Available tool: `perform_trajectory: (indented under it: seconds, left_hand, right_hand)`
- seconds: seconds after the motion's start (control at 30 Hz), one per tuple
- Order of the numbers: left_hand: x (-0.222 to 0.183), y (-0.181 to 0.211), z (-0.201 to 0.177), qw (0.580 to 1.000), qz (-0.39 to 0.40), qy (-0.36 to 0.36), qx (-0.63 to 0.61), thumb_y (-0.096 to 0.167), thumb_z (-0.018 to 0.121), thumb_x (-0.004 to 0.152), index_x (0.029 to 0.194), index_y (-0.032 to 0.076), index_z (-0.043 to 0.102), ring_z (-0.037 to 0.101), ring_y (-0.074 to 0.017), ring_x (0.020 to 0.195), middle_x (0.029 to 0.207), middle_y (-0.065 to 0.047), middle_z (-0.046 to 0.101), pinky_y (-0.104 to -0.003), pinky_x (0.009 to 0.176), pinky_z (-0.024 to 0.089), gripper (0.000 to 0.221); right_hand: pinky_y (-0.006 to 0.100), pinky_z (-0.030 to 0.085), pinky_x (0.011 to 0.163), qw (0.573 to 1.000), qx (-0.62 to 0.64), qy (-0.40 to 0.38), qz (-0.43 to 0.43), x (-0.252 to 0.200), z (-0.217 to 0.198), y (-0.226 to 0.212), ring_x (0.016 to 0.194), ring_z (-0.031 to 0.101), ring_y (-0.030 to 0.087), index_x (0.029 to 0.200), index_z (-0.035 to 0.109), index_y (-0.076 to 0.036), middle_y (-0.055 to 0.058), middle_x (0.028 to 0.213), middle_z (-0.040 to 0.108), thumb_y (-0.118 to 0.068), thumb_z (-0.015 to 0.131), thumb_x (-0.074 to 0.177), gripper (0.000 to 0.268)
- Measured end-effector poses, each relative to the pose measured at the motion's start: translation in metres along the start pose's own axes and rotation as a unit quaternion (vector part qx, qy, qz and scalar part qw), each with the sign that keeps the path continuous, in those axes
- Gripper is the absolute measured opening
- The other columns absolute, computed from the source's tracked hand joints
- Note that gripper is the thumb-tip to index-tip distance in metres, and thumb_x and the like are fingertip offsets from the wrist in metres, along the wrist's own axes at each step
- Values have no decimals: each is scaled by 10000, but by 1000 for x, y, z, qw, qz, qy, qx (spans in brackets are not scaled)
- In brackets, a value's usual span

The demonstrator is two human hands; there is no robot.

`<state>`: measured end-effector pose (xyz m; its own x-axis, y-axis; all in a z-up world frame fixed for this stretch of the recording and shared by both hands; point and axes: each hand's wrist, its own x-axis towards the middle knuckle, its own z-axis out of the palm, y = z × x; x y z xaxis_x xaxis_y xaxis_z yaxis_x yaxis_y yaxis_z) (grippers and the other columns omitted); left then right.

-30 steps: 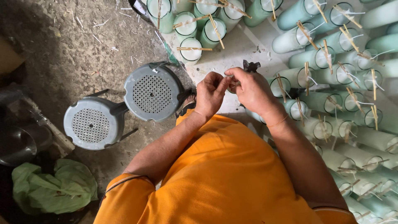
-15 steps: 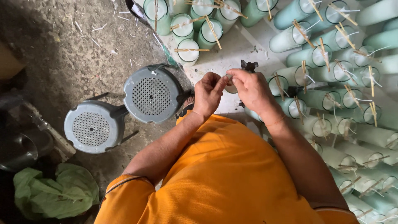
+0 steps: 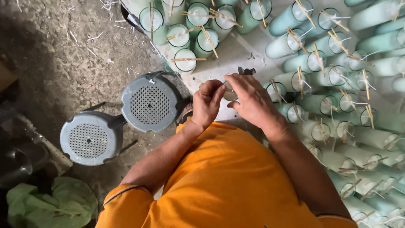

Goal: Adjusting and securing wicks in a large batch of poured candles in glass jars

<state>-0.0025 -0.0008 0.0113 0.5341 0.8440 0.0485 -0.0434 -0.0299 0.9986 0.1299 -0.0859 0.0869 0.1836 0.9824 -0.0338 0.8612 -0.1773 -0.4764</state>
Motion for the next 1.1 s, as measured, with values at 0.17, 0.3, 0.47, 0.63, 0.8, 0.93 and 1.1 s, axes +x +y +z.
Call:
perform_trajectory:
  seconds: [0.17,0.3,0.47,0.63,0.8,0.93,1.1]
  left_hand:
    - [8,-21,1,1000,-17,-11,0,196,732,984,967,91,733,602,-139,646,694,-65,677,-286,612,496,107]
    - [14,-20,0,999,-41,-17,-12,268,768,968,1106,30,699,572,-158,662,747,-118,670,-319,607,492,283]
    - [13,-14,-9,996,-57,-62,10,327,724,997,1312,-19,601,631,-228,695,928,-166,722,-359,630,505,484]
    - [10,-46,-2,981,-57,-160,96,300,755,951,1257,28,652,698,-269,713,911,-120,764,-381,659,540,422]
    - [8,-70,14,951,101,-254,144,175,737,909,1302,61,584,674,-310,925,1054,-99,697,-425,831,532,437]
    - [33,-59,48,929,121,-315,149,18,639,752,1389,32,525,613,-395,1153,1277,-209,652,-446,1022,483,648]
    - [53,-45,93,860,133,-455,191,122,863,712,1440,57,459,514,-452,1344,1379,-208,584,-626,1136,394,835]
  right_hand:
    - [533,534,964,998,-29,25,-40,3,2,4,1192,616,370,1441,523,-82,146,1236,667,-108,905,717,818]
    - [534,531,945,998,-40,41,-37,15,3,19,1123,644,394,1467,511,-122,170,1184,690,-118,910,698,867]
    - [548,545,916,995,-46,86,36,44,-7,49,1108,662,428,1472,514,-94,224,1162,667,-154,880,759,804]
    - [530,522,1000,988,-46,134,63,74,-10,77,1210,629,415,1468,522,-76,248,1278,643,-162,908,741,828]
    - [425,396,1185,985,15,165,49,51,-34,71,1412,494,383,1449,537,26,237,1523,520,-110,889,858,702]
    - [455,487,1097,974,30,211,80,9,-69,61,1263,607,405,1431,539,45,252,1450,581,-17,839,905,609]
    - [436,603,799,952,31,297,66,-33,-77,65,993,735,380,1281,690,10,200,1082,728,-69,889,896,440]
